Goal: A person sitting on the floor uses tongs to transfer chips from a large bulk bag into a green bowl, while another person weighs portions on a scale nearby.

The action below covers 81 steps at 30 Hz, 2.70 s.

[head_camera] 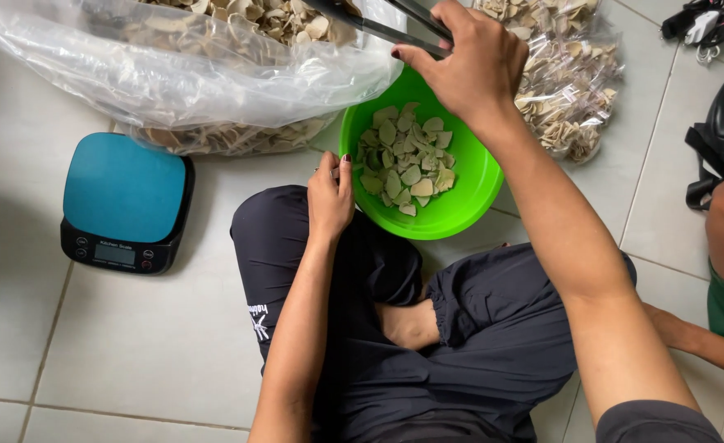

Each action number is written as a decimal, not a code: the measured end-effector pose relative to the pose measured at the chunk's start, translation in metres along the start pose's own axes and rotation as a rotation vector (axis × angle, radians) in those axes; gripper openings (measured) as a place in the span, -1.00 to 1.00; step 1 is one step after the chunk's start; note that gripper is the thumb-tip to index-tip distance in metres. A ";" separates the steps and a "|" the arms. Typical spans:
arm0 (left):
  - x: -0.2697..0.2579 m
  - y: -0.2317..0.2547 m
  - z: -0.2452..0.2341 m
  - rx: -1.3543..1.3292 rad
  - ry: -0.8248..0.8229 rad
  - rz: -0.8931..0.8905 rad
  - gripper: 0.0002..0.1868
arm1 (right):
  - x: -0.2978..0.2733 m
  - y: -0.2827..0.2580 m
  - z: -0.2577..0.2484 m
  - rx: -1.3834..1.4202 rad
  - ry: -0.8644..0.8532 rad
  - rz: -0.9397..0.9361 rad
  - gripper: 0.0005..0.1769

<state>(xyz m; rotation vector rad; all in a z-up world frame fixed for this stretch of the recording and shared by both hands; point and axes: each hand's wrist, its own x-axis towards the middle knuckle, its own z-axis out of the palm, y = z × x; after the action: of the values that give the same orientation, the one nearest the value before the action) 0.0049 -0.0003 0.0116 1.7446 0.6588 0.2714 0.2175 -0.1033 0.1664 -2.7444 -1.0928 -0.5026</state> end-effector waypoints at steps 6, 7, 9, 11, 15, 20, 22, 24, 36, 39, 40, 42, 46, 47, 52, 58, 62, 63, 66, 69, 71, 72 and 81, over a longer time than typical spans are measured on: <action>0.001 -0.009 0.002 0.021 0.004 0.055 -0.64 | -0.065 0.029 -0.049 -0.007 -0.010 0.044 -0.47; 0.000 -0.010 0.001 0.029 0.006 0.080 -0.63 | -0.078 0.034 -0.057 -0.013 -0.021 0.044 -0.47; 0.000 -0.010 0.001 0.029 0.006 0.095 -0.63 | -0.109 0.046 -0.064 -0.039 -0.029 0.053 -0.49; 0.002 -0.018 0.004 0.029 0.007 0.111 -0.62 | -0.134 0.052 -0.073 -0.066 -0.036 0.061 -0.51; 0.004 -0.033 0.008 0.062 0.061 0.164 -0.66 | -0.172 0.056 -0.076 0.167 -0.135 0.155 -0.46; 0.002 -0.030 0.006 0.083 0.059 0.175 -0.66 | -0.204 0.055 -0.051 0.115 -0.191 0.219 -0.43; 0.001 -0.032 0.005 0.111 0.059 0.197 -0.65 | -0.215 0.057 -0.036 0.053 -0.219 0.231 -0.40; 0.001 -0.035 0.006 0.117 0.062 0.198 -0.65 | -0.220 0.058 -0.029 0.006 -0.222 0.233 -0.36; 0.001 -0.033 0.007 0.114 0.060 0.204 -0.65 | -0.211 0.077 -0.044 -0.083 -0.251 0.320 -0.28; -0.001 -0.024 0.005 0.102 0.056 0.193 -0.65 | -0.194 0.075 -0.050 -0.002 -0.211 0.329 -0.26; -0.003 -0.021 0.004 0.088 0.041 0.181 -0.65 | -0.187 0.073 -0.052 0.084 -0.165 0.333 -0.27; -0.003 -0.020 0.004 0.087 0.044 0.167 -0.64 | -0.166 0.072 -0.052 0.132 -0.132 0.311 -0.27; -0.003 -0.006 0.000 0.080 0.006 0.067 -0.62 | -0.105 0.052 -0.050 0.031 -0.139 0.270 -0.18; -0.003 -0.004 0.000 0.076 0.016 0.065 -0.62 | -0.087 0.041 -0.047 0.031 -0.138 0.259 -0.18; -0.003 0.003 -0.001 0.061 0.010 0.025 -0.62 | -0.002 -0.020 -0.013 -0.122 -0.392 0.224 -0.02; -0.002 0.002 0.001 0.017 0.013 0.001 -0.63 | 0.046 -0.047 0.094 -0.327 -0.391 0.178 0.03; -0.004 0.004 -0.001 0.031 0.001 -0.042 -0.63 | 0.067 -0.041 0.133 -0.467 -0.296 0.179 0.11; -0.003 0.006 -0.001 0.015 -0.012 -0.060 -0.63 | 0.075 -0.040 0.139 -0.477 -0.325 0.191 0.10; 0.000 0.011 -0.002 -0.005 -0.027 -0.086 -0.63 | 0.094 -0.040 0.158 -0.460 -0.372 0.203 0.13; 0.000 0.010 0.000 -0.008 -0.033 -0.101 -0.63 | 0.097 -0.040 0.179 -0.417 -0.366 0.171 0.16; -0.001 0.009 0.000 -0.010 -0.037 -0.104 -0.62 | 0.092 -0.035 0.185 -0.401 -0.337 0.140 0.15; -0.002 0.010 -0.001 -0.003 -0.038 -0.116 -0.63 | 0.089 -0.029 0.184 -0.376 -0.315 0.092 0.10; 0.001 0.009 0.002 -0.008 -0.028 -0.120 -0.63 | 0.073 -0.026 0.116 -0.238 -0.429 0.015 -0.18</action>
<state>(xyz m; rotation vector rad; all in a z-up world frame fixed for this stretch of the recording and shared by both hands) 0.0096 -0.0028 0.0198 1.6912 0.7376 0.1660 0.2787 -0.0082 0.0845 -3.1633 -1.1583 -0.0355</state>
